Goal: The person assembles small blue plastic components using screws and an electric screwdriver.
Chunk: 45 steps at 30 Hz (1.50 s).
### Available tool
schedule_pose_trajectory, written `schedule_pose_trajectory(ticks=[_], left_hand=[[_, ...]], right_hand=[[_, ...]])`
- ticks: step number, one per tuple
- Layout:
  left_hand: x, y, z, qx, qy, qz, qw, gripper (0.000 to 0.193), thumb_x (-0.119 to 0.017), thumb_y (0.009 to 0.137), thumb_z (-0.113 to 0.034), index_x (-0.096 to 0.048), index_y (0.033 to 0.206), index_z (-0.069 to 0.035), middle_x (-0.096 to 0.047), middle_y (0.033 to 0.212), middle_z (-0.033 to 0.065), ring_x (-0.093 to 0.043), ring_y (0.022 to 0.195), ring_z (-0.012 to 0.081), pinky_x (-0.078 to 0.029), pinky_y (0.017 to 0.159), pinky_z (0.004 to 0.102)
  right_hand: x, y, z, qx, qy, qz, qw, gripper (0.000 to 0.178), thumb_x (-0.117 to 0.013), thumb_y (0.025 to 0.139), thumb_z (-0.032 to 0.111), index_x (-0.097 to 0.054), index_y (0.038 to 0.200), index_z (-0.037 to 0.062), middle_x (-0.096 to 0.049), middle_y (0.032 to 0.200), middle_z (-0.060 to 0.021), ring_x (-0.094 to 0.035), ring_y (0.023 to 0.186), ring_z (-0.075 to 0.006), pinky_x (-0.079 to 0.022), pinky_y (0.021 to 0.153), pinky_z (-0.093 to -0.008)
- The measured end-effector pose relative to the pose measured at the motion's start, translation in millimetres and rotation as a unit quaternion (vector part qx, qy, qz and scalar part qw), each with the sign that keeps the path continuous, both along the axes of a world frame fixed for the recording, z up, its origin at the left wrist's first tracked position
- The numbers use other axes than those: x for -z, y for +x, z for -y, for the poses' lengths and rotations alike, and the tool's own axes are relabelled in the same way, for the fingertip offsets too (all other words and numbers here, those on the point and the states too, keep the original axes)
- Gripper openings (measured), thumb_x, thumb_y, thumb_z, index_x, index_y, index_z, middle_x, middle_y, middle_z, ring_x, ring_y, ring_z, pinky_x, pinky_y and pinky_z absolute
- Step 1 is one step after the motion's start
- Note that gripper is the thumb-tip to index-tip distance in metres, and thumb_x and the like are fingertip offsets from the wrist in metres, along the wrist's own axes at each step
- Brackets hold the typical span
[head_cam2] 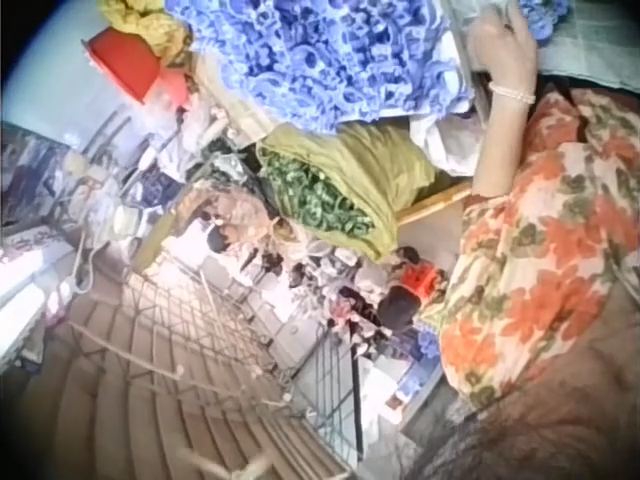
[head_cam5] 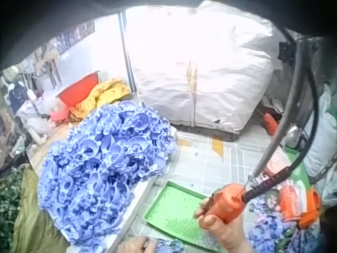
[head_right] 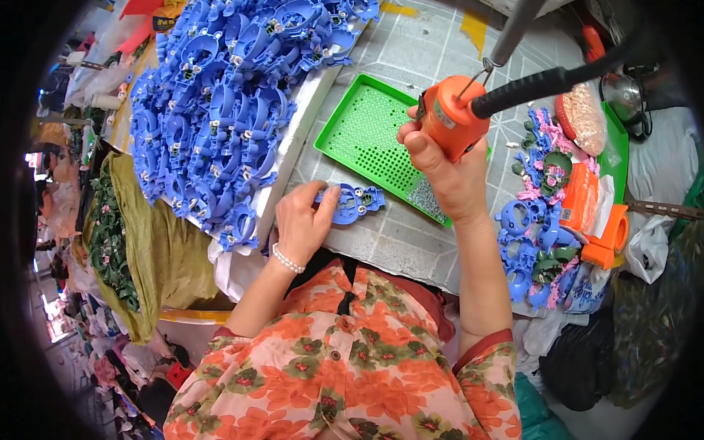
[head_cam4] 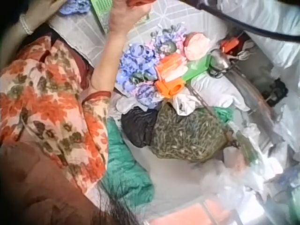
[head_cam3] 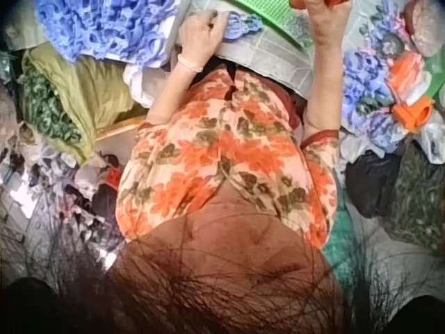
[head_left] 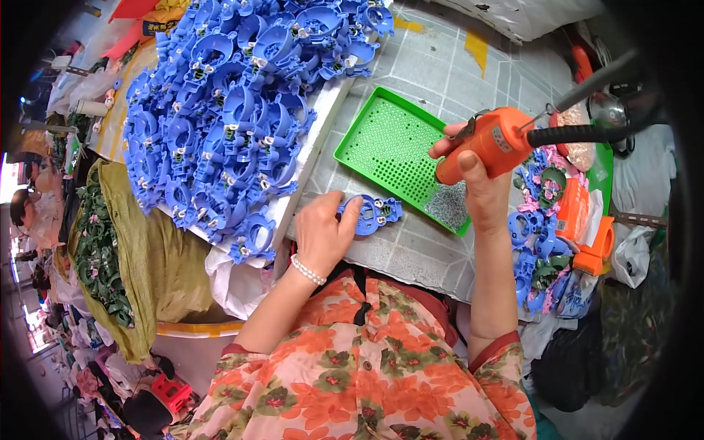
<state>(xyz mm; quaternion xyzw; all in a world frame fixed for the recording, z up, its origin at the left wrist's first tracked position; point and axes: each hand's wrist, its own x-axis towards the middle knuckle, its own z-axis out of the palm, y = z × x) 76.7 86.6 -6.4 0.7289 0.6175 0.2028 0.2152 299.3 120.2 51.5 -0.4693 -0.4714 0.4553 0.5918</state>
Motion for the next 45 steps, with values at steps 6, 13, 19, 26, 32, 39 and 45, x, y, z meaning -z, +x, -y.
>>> schedule_pose_trajectory(ticks=[6,13,19,26,32,39,45], left_hand=[[-8.4,-0.7,-3.9,0.180,0.115,0.054,0.975,0.057,-0.069,0.073,-0.031,-0.052,0.116,0.003,-0.051,0.114,0.0219,-0.051,0.100,0.0385,-0.043,0.088,0.0424],[11.2,-1.7,-4.3,0.178,0.097,0.078,0.976,0.060,-0.074,0.063,-0.013,-0.052,0.117,0.001,-0.053,0.110,0.0176,-0.053,0.095,0.0337,-0.046,0.082,0.0406],[11.8,0.9,-4.7,0.153,0.102,0.071,0.980,0.054,-0.071,0.066,-0.014,-0.053,0.114,0.001,-0.053,0.109,0.0172,-0.053,0.094,0.0333,-0.046,0.080,0.0402],[5.3,-2.8,-7.6,0.171,0.100,0.079,0.977,0.055,-0.072,0.069,-0.021,-0.053,0.114,0.002,-0.054,0.110,0.0173,-0.054,0.094,0.0327,-0.047,0.081,0.0393],[7.5,-4.9,-6.9,0.164,0.098,0.087,0.978,0.057,-0.073,0.069,-0.023,-0.052,0.116,0.004,-0.055,0.110,0.0178,-0.056,0.094,0.0323,-0.047,0.081,0.0389],[11.3,-4.9,-6.1,0.151,0.116,0.096,0.977,0.059,-0.073,0.068,-0.022,-0.052,0.115,0.005,-0.055,0.109,0.0178,-0.056,0.093,0.0323,-0.047,0.081,0.0382],[12.8,-5.4,-7.6,0.149,0.112,0.106,0.977,0.057,-0.074,0.067,-0.021,-0.054,0.113,0.004,-0.057,0.107,0.0175,-0.056,0.092,0.0330,-0.048,0.081,0.0389]], right_hand=[[1.8,-3.2,-11.2,-0.017,0.033,-0.029,0.999,0.064,-0.066,0.076,0.051,-0.054,0.106,-0.0046,-0.063,0.086,-0.0127,-0.064,0.082,-0.0241,-0.051,0.076,-0.0368],[16.8,-7.4,-21.1,-0.040,0.044,-0.064,0.996,0.083,-0.059,0.069,0.074,-0.053,0.103,-0.0023,-0.055,0.073,-0.0043,-0.056,0.064,-0.0157,-0.049,0.076,-0.0351],[31.2,-14.0,-31.4,-0.007,0.040,-0.042,0.998,0.096,-0.049,0.061,0.087,-0.054,0.099,-0.0018,-0.055,0.071,-0.0039,-0.055,0.061,-0.0168,-0.049,0.073,-0.0358],[41.4,-21.0,-34.4,0.001,0.060,-0.081,0.995,0.092,-0.049,0.062,0.085,-0.055,0.097,-0.0003,-0.055,0.069,-0.0048,-0.054,0.059,-0.0179,-0.047,0.069,-0.0349],[43.3,-21.7,-35.6,-0.003,0.065,-0.079,0.995,0.091,-0.049,0.064,0.085,-0.054,0.097,0.0002,-0.054,0.069,-0.0043,-0.053,0.057,-0.0177,-0.046,0.067,-0.0342],[45.5,-23.1,-36.3,-0.004,0.068,-0.074,0.995,0.089,-0.048,0.065,0.084,-0.054,0.096,0.0006,-0.054,0.069,-0.0044,-0.052,0.056,-0.0177,-0.046,0.066,-0.0342],[47.4,-21.6,-39.0,-0.001,0.066,-0.071,0.995,0.088,-0.049,0.066,0.084,-0.054,0.095,0.0009,-0.053,0.068,-0.0042,-0.052,0.056,-0.0177,-0.046,0.066,-0.0346]])
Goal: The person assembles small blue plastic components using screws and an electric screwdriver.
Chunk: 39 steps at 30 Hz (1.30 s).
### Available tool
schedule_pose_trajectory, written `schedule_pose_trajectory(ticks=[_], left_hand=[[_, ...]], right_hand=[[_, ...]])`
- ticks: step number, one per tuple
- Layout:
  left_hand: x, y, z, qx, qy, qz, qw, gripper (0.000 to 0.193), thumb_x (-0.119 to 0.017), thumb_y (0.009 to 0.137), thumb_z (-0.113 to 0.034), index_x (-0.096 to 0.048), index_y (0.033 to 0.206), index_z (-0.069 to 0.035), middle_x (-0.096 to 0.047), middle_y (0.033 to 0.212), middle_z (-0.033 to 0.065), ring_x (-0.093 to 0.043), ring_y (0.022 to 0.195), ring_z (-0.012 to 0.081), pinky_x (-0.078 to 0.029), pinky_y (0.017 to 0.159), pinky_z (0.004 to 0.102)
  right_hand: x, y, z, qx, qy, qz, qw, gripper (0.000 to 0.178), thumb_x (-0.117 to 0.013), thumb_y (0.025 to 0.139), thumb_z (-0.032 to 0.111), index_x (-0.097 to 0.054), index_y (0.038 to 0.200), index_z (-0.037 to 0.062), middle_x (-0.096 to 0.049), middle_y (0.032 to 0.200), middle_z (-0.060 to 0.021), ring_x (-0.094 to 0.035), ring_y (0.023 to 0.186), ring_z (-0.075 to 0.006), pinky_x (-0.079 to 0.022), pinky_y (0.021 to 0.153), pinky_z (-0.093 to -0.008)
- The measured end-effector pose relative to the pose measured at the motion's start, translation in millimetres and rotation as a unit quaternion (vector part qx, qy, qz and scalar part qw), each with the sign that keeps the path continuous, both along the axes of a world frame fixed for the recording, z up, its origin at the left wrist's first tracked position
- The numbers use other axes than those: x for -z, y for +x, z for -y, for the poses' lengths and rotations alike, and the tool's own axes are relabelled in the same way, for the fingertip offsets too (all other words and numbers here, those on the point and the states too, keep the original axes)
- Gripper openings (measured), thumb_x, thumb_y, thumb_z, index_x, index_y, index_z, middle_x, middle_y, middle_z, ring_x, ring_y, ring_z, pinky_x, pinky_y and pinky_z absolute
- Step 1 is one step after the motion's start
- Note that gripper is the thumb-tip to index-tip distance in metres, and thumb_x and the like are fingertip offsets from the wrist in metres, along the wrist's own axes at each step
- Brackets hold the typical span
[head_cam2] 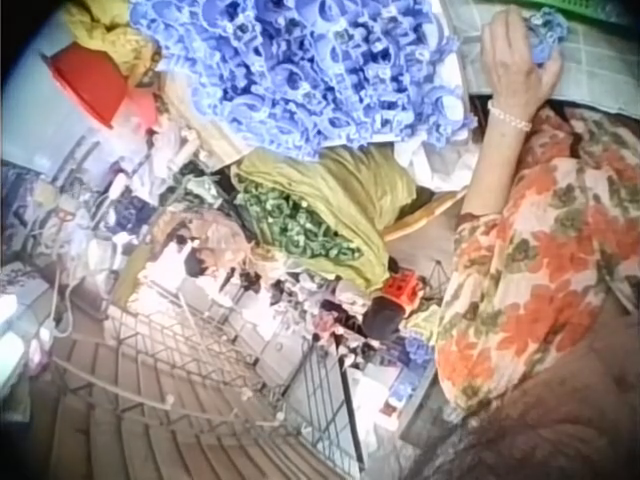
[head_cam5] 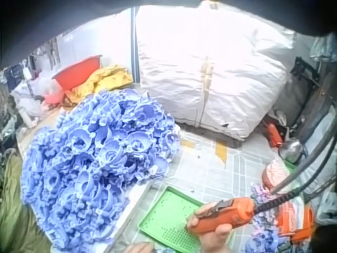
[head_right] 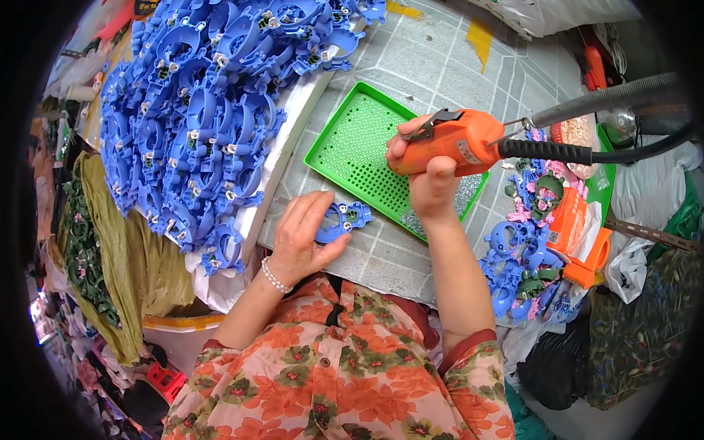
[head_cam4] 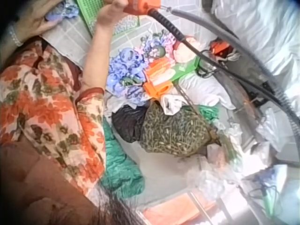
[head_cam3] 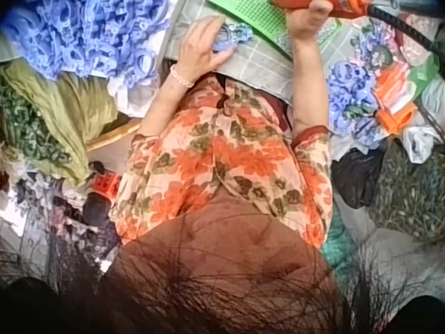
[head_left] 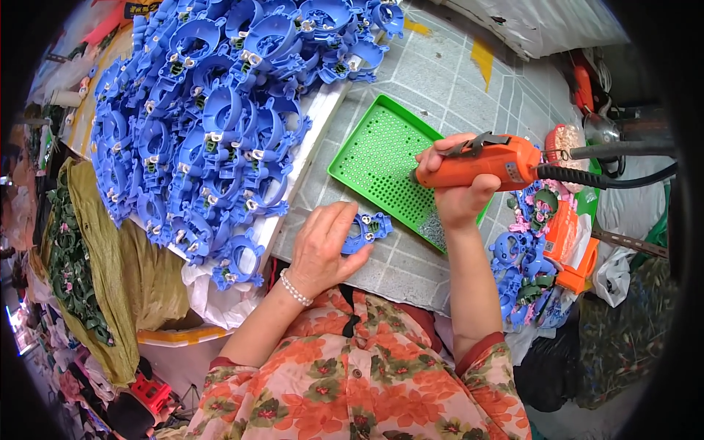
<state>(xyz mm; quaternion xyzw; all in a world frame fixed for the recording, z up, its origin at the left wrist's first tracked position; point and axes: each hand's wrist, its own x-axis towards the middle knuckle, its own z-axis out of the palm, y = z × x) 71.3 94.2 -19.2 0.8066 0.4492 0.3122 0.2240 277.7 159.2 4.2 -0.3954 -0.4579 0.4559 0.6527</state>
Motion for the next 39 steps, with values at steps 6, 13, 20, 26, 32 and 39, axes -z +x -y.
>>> schedule_pose_trajectory(ticks=[6,13,20,26,32,39], left_hand=[[0.4,0.2,-1.1,0.001,-0.008,0.013,1.000,0.052,-0.074,0.065,-0.020,-0.056,0.109,0.003,-0.059,0.102,0.0164,-0.056,0.090,0.0333,-0.048,0.079,0.0394],[2.0,1.6,-1.9,-0.005,-0.002,0.031,0.999,0.050,-0.074,0.064,-0.019,-0.059,0.106,0.001,-0.059,0.099,0.0151,-0.057,0.087,0.0319,-0.048,0.077,0.0388],[4.7,0.4,-1.5,-0.017,-0.004,0.041,0.999,0.050,-0.075,0.063,-0.019,-0.059,0.106,0.001,-0.059,0.098,0.0150,-0.056,0.087,0.0314,-0.048,0.076,0.0388],[2.9,-0.2,-1.4,-0.012,-0.018,0.038,0.999,0.049,-0.075,0.062,-0.019,-0.059,0.105,0.001,-0.060,0.098,0.0141,-0.056,0.087,0.0312,-0.048,0.076,0.0389],[2.9,-0.7,-1.1,-0.016,-0.021,0.037,0.999,0.050,-0.075,0.062,-0.020,-0.059,0.104,0.000,-0.059,0.096,0.0136,-0.056,0.087,0.0309,-0.048,0.076,0.0389],[2.6,-0.7,-0.1,-0.021,-0.020,0.038,0.999,0.050,-0.075,0.061,-0.019,-0.059,0.104,-0.001,-0.059,0.096,0.0129,-0.056,0.087,0.0303,-0.048,0.076,0.0385]], right_hand=[[-2.6,-0.4,1.4,0.001,-0.001,0.002,1.000,0.088,-0.050,0.066,0.083,-0.054,0.096,0.0003,-0.053,0.068,-0.0043,-0.053,0.057,-0.0184,-0.047,0.068,-0.0351],[-12.0,0.1,7.1,0.008,0.009,-0.011,1.000,0.093,-0.048,0.065,0.084,-0.054,0.098,-0.0022,-0.054,0.071,-0.0073,-0.053,0.061,-0.0204,-0.047,0.067,-0.0364],[-21.6,-3.8,17.0,-0.071,0.066,-0.066,0.993,0.096,-0.046,0.063,0.087,-0.054,0.099,-0.0015,-0.055,0.073,-0.0071,-0.054,0.066,-0.0205,-0.045,0.073,-0.0388],[-31.1,-20.2,37.7,-0.141,0.068,-0.104,0.982,0.099,-0.049,0.060,0.087,-0.053,0.100,-0.0040,-0.055,0.075,-0.0085,-0.055,0.068,-0.0222,-0.046,0.072,-0.0383],[-26.5,-36.5,48.6,-0.162,0.043,-0.097,0.981,0.101,-0.056,0.053,0.085,-0.050,0.103,-0.0024,-0.056,0.079,-0.0072,-0.057,0.074,-0.0192,-0.047,0.075,-0.0355],[-17.7,-44.3,50.4,-0.153,0.015,-0.104,0.983,0.098,-0.051,0.060,0.086,-0.051,0.103,-0.0021,-0.056,0.078,-0.0080,-0.056,0.072,-0.0213,-0.044,0.074,-0.0384]])
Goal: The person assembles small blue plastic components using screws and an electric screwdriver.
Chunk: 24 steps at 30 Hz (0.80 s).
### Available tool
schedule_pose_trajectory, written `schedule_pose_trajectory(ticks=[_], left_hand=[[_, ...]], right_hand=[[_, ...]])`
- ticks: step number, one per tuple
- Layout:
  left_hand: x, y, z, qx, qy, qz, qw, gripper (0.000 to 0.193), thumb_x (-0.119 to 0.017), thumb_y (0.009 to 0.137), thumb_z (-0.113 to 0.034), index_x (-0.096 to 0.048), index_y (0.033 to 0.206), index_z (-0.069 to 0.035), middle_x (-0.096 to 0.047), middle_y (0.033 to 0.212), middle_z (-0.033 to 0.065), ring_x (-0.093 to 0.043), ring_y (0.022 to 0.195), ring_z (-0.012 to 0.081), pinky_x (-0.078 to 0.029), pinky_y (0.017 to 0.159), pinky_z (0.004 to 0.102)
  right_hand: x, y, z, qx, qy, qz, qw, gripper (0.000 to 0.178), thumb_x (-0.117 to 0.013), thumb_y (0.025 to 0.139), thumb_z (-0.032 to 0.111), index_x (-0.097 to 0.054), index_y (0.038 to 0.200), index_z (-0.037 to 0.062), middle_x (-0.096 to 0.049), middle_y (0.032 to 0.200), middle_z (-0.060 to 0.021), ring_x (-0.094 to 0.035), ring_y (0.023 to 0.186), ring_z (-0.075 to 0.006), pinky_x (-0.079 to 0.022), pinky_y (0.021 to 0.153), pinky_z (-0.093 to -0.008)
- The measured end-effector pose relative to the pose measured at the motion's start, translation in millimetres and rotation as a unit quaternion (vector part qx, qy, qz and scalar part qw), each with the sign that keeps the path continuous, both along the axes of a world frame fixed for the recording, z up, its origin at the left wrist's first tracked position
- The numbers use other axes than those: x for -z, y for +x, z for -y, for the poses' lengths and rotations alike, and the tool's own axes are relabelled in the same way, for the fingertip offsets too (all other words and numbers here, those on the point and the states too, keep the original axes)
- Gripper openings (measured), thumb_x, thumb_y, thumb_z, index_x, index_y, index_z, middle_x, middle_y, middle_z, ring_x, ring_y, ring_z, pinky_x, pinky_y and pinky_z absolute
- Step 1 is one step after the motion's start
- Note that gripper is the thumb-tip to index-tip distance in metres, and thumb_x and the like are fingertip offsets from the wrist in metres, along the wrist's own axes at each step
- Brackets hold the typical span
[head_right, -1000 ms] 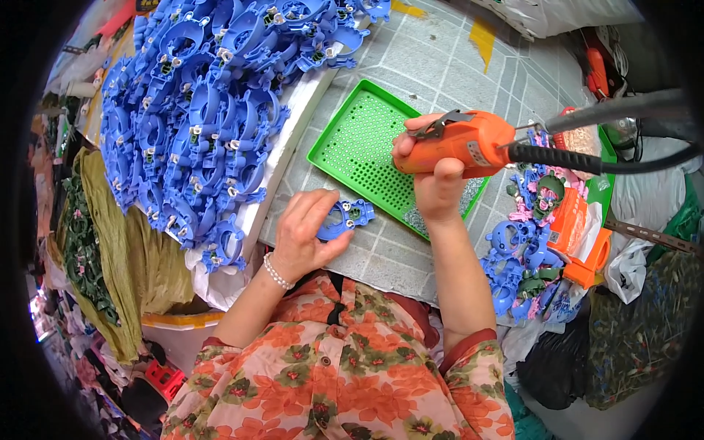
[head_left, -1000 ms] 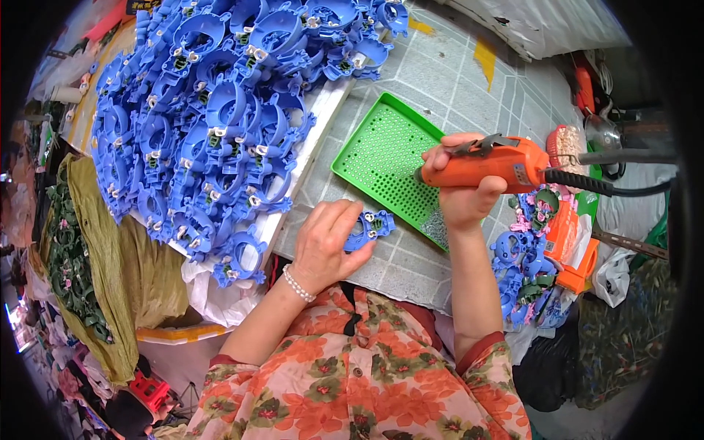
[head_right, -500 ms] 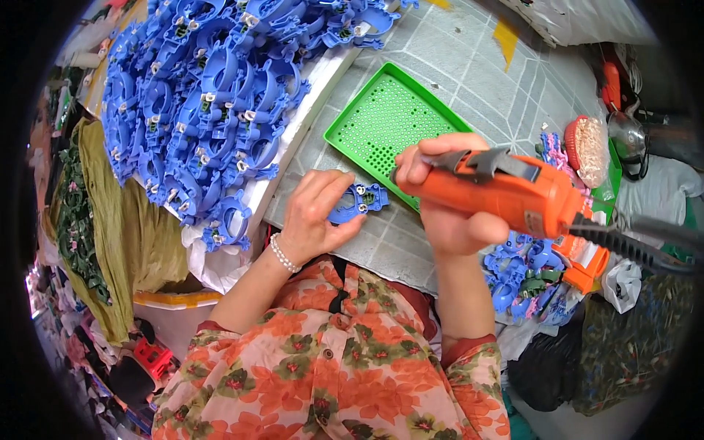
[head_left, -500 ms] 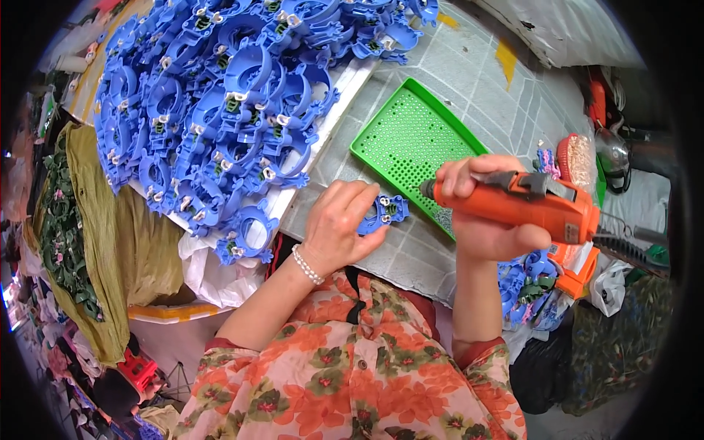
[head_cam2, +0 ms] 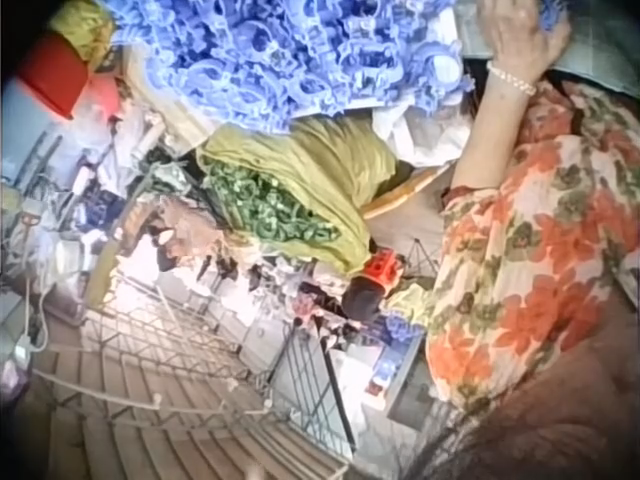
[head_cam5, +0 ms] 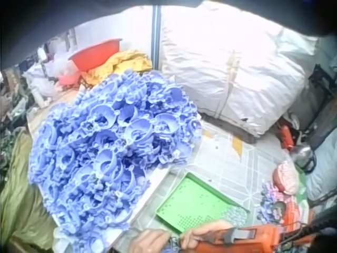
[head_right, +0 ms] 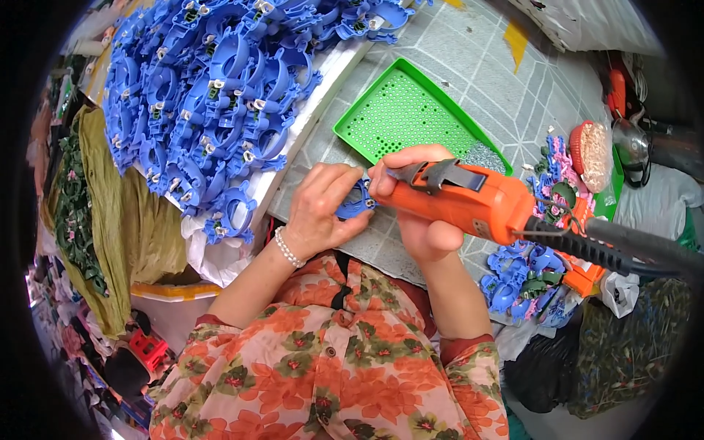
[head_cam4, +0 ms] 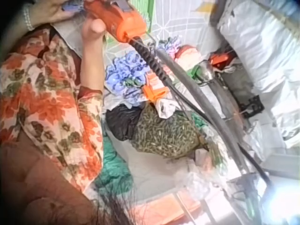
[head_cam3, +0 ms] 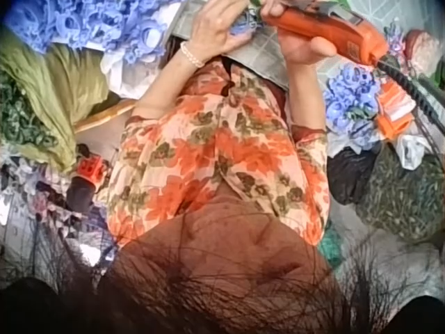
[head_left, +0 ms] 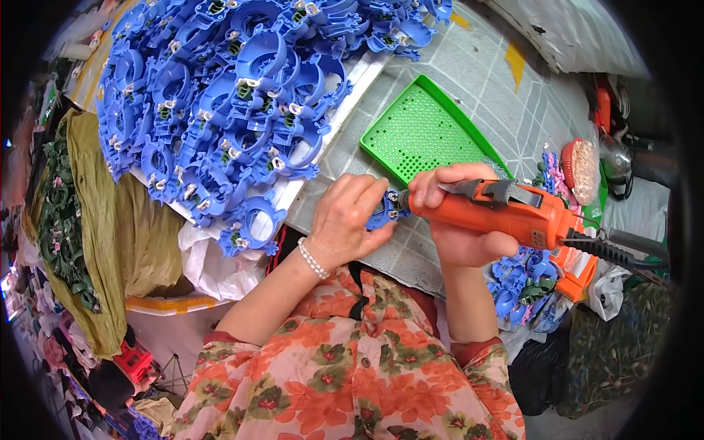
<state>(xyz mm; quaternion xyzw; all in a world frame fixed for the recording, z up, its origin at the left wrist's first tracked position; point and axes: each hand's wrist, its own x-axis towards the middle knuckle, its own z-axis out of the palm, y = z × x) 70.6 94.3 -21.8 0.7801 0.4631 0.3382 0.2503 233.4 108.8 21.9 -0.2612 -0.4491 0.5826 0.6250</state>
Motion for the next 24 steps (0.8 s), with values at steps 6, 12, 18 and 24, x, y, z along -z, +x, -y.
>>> schedule_pose_trajectory(ticks=[6,12,18,24], left_hand=[[0.7,0.9,0.1,-0.001,-0.004,0.002,1.000,0.050,-0.075,0.061,-0.019,-0.059,0.104,-0.001,-0.059,0.096,0.0126,-0.056,0.087,0.0299,-0.048,0.076,0.0382],[0.6,0.7,0.8,-0.001,-0.013,-0.003,1.000,0.050,-0.075,0.060,-0.018,-0.059,0.105,-0.001,-0.059,0.096,0.0126,-0.056,0.086,0.0299,-0.048,0.076,0.0381],[1.2,1.4,0.0,0.000,-0.006,-0.002,1.000,0.050,-0.074,0.060,-0.018,-0.059,0.105,-0.001,-0.059,0.096,0.0126,-0.056,0.086,0.0304,-0.048,0.076,0.0383],[4.7,3.0,-1.7,0.008,0.007,0.006,1.000,0.050,-0.074,0.060,-0.017,-0.059,0.104,-0.001,-0.059,0.096,0.0134,-0.056,0.087,0.0314,-0.048,0.077,0.0393]], right_hand=[[3.7,-3.0,0.1,0.022,-0.041,0.022,0.999,0.097,-0.052,0.059,0.086,-0.051,0.102,-0.0018,-0.056,0.077,-0.0075,-0.055,0.071,-0.0211,-0.044,0.075,-0.0386],[5.6,-5.7,-0.6,0.039,-0.053,0.055,0.996,0.095,-0.052,0.060,0.085,-0.051,0.100,-0.0016,-0.055,0.075,-0.0073,-0.055,0.068,-0.0209,-0.045,0.071,-0.0376],[11.1,-8.4,-1.3,0.021,-0.029,0.048,0.998,0.090,-0.055,0.062,0.082,-0.053,0.098,-0.0005,-0.054,0.072,-0.0074,-0.055,0.066,-0.0206,-0.045,0.065,-0.0347],[2.6,-7.6,-0.3,0.025,-0.064,0.064,0.996,0.090,-0.058,0.062,0.080,-0.053,0.099,-0.0018,-0.055,0.073,-0.0072,-0.055,0.067,-0.0206,-0.045,0.065,-0.0344]])
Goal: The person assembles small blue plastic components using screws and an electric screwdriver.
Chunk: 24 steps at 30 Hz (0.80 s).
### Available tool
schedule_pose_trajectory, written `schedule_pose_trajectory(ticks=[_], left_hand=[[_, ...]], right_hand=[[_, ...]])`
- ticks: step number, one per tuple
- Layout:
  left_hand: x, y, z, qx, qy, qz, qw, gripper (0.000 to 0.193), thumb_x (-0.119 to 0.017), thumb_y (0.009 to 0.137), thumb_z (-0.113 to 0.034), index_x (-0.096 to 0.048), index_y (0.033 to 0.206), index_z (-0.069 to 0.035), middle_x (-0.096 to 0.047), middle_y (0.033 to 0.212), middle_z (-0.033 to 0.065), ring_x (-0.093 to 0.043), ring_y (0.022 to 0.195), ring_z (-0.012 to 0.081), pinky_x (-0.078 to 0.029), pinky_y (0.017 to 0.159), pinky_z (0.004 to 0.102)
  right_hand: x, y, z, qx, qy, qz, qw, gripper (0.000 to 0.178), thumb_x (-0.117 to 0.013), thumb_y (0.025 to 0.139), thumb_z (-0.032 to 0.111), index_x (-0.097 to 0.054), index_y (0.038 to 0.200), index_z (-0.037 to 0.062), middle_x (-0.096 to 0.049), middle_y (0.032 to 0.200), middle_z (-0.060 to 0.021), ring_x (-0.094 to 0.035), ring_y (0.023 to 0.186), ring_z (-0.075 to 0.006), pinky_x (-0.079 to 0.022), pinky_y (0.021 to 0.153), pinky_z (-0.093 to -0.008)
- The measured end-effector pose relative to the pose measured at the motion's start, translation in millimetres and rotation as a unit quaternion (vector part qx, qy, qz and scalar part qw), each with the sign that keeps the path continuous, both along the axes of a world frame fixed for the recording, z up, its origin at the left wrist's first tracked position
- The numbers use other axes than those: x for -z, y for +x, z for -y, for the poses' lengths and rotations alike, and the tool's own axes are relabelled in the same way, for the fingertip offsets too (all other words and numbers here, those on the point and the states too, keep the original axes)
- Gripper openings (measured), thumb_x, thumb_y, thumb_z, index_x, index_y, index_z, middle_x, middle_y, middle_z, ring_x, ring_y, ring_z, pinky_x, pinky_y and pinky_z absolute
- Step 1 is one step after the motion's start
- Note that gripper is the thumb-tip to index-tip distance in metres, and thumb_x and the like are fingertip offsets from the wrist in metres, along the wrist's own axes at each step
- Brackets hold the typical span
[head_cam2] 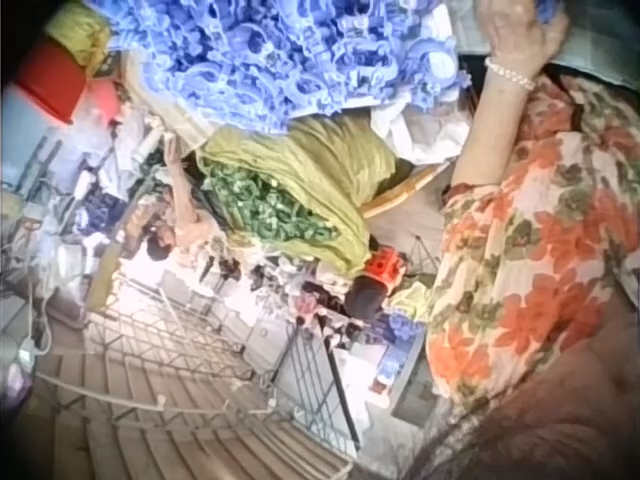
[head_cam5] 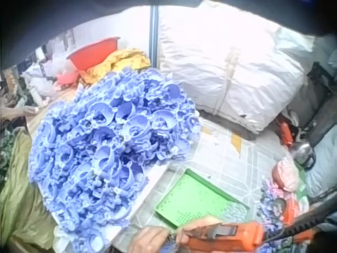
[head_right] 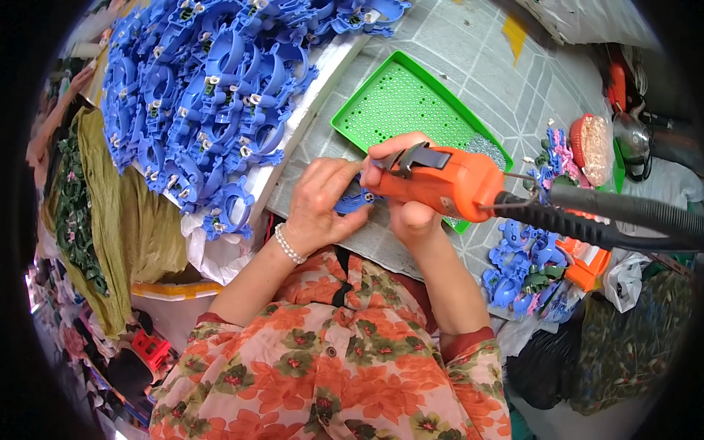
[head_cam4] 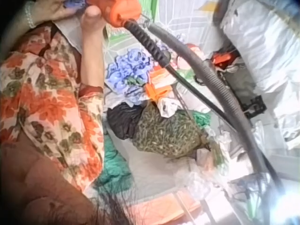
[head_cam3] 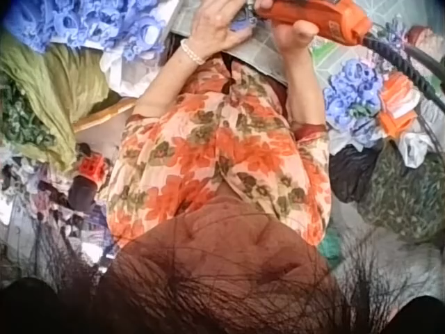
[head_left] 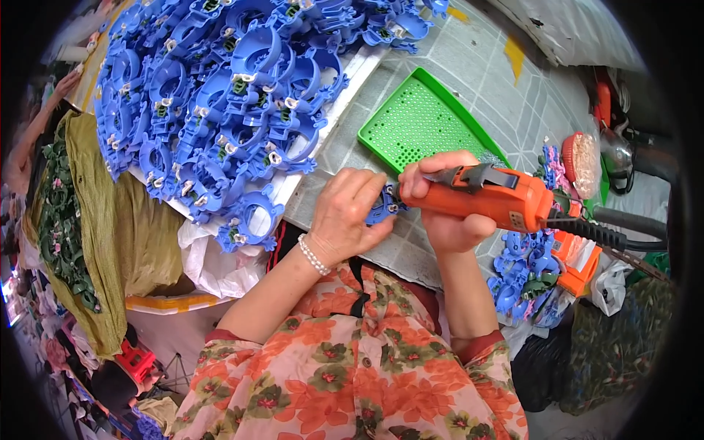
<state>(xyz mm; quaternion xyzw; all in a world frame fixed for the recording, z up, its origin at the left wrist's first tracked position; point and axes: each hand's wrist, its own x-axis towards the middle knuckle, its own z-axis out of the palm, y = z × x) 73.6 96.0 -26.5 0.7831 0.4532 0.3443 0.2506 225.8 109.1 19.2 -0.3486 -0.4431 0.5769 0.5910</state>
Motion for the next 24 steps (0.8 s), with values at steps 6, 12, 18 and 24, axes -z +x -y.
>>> schedule_pose_trajectory(ticks=[6,12,18,24], left_hand=[[-1.2,-0.5,2.4,-0.005,-0.002,0.006,1.000,0.050,-0.074,0.062,-0.017,-0.058,0.105,0.001,-0.058,0.100,0.0152,-0.055,0.090,0.0327,-0.046,0.080,0.0401],[-1.3,0.6,0.3,0.003,0.000,0.009,1.000,0.047,-0.074,0.062,-0.017,-0.058,0.103,0.000,-0.059,0.100,0.0151,-0.055,0.090,0.0328,-0.046,0.081,0.0400],[-2.5,2.0,-1.2,0.001,0.002,0.007,1.000,0.046,-0.074,0.061,-0.017,-0.058,0.101,0.000,-0.059,0.097,0.0153,-0.055,0.089,0.0327,-0.046,0.080,0.0399],[-2.7,2.6,-1.3,0.001,0.005,0.007,1.000,0.046,-0.074,0.061,-0.016,-0.057,0.100,0.000,-0.059,0.096,0.0152,-0.055,0.088,0.0322,-0.046,0.079,0.0395]], right_hand=[[-17.4,32.6,-10.9,0.052,0.096,-0.007,0.994,0.093,-0.050,0.065,0.084,-0.051,0.100,-0.0030,-0.055,0.075,-0.0075,-0.055,0.068,-0.0207,-0.044,0.067,-0.0359],[-3.1,65.0,-29.1,0.151,0.097,0.036,0.983,0.088,-0.047,0.069,0.082,-0.053,0.097,-0.0007,-0.054,0.072,-0.0072,-0.054,0.066,-0.0200,-0.046,0.071,-0.0379],[9.9,62.9,-34.7,0.161,0.084,0.036,0.983,0.087,-0.047,0.070,0.082,-0.054,0.097,-0.0005,-0.054,0.071,-0.0072,-0.054,0.065,-0.0192,-0.046,0.068,-0.0361],[19.3,62.0,-38.4,0.157,0.079,0.031,0.984,0.087,-0.048,0.068,0.082,-0.054,0.096,-0.0004,-0.054,0.070,-0.0071,-0.052,0.061,-0.0187,-0.045,0.067,-0.0355]])
